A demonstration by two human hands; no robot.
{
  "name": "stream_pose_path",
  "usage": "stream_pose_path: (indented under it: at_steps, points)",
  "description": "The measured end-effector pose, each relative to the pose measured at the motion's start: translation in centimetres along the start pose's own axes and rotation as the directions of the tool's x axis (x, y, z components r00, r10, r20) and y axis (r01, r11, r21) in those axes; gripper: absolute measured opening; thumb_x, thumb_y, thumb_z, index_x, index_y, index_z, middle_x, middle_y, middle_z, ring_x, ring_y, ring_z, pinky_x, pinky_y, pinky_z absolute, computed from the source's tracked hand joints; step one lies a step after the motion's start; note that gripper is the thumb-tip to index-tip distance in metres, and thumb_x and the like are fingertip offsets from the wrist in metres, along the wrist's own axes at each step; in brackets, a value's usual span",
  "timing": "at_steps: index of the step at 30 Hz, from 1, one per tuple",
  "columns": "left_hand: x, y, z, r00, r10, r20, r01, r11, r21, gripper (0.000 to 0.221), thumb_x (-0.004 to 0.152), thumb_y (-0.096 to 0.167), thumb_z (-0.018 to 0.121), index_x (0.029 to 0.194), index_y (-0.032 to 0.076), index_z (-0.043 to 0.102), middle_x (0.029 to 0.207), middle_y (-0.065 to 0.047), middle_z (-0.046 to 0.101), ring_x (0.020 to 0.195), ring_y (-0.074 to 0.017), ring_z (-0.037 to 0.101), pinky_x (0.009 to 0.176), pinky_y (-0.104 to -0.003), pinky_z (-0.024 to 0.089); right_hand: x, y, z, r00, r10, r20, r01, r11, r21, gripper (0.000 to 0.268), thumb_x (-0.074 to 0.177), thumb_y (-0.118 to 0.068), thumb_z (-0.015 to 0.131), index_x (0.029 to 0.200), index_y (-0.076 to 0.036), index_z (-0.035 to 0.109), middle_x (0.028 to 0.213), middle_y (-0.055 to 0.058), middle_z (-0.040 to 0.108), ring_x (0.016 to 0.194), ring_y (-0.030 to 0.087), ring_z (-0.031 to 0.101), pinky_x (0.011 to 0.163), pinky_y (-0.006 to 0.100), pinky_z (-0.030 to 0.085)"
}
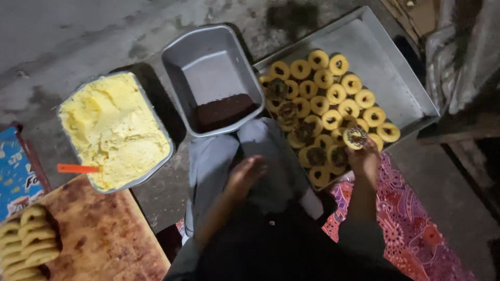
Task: The person fills ring-shaped donuts with a yellow cream and then dips them into a dark topping. They handle the donuts one at a time, placing the finished items onto a metal tray.
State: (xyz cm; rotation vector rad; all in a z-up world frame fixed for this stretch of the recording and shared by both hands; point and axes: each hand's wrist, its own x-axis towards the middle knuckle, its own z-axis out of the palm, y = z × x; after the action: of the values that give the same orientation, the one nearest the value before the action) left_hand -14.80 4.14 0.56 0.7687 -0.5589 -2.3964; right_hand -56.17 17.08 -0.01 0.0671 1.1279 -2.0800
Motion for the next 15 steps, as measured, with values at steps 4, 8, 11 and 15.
stream_pose_path:
  at_steps: [4,8,11,15]
  points:
    - [-3.9,5.0,-6.2,0.955,0.2,-0.218,-0.2,0.98,0.022,0.048,0.1,0.036,0.053,0.13,-0.001,0.06,0.133,-0.017,0.066,0.122,-0.0309,0.063,0.109,-0.044,0.047,1.2,-0.9,-0.3,1.0,-0.031,0.007,0.031,0.928,-0.372,0.036,0.11,-0.014,0.051,0.138,0.007,0.054,0.131,0.023,0.059,0.121,0.034,0.058,0.1,0.048,0.056]
    - [-12.8,8.0,-16.8,0.76,0.511,-0.402,-0.606,0.781,-0.154,0.036,0.104,0.032,0.057,0.12,0.001,0.066,0.12,-0.012,0.068,0.114,-0.0286,0.063,0.103,-0.039,0.051,0.8,-0.4,1.5,0.924,-0.292,-0.248,-0.017,0.614,-0.789,0.029,0.106,-0.016,0.054,0.129,0.002,0.059,0.123,0.018,0.06,0.114,0.032,0.059,0.096,0.047,0.055]
    - [-21.1,9.0,-24.8,0.518,0.62,-0.59,-0.825,0.544,-0.152,0.025,0.109,0.03,0.058,0.113,0.009,0.069,0.109,-0.008,0.069,0.101,-0.0248,0.063,0.09,-0.038,0.052,0.5,1.4,4.8,0.744,-0.633,-0.215,-0.121,0.188,-0.975,0.025,0.103,-0.017,0.057,0.121,-0.001,0.063,0.118,0.015,0.061,0.109,0.03,0.059,0.093,0.047,0.055]
    - [-32.2,9.0,-32.3,0.119,0.413,-0.903,-0.888,0.452,0.09,0.011,0.101,0.023,0.055,0.106,0.015,0.061,0.101,-0.001,0.062,0.091,-0.0187,0.059,0.084,-0.036,0.049,2.4,5.6,11.1,0.492,-0.844,0.213,0.135,-0.168,-0.977,0.019,0.1,-0.019,0.061,0.112,-0.006,0.068,0.111,0.01,0.062,0.102,0.027,0.06,0.089,0.046,0.054]
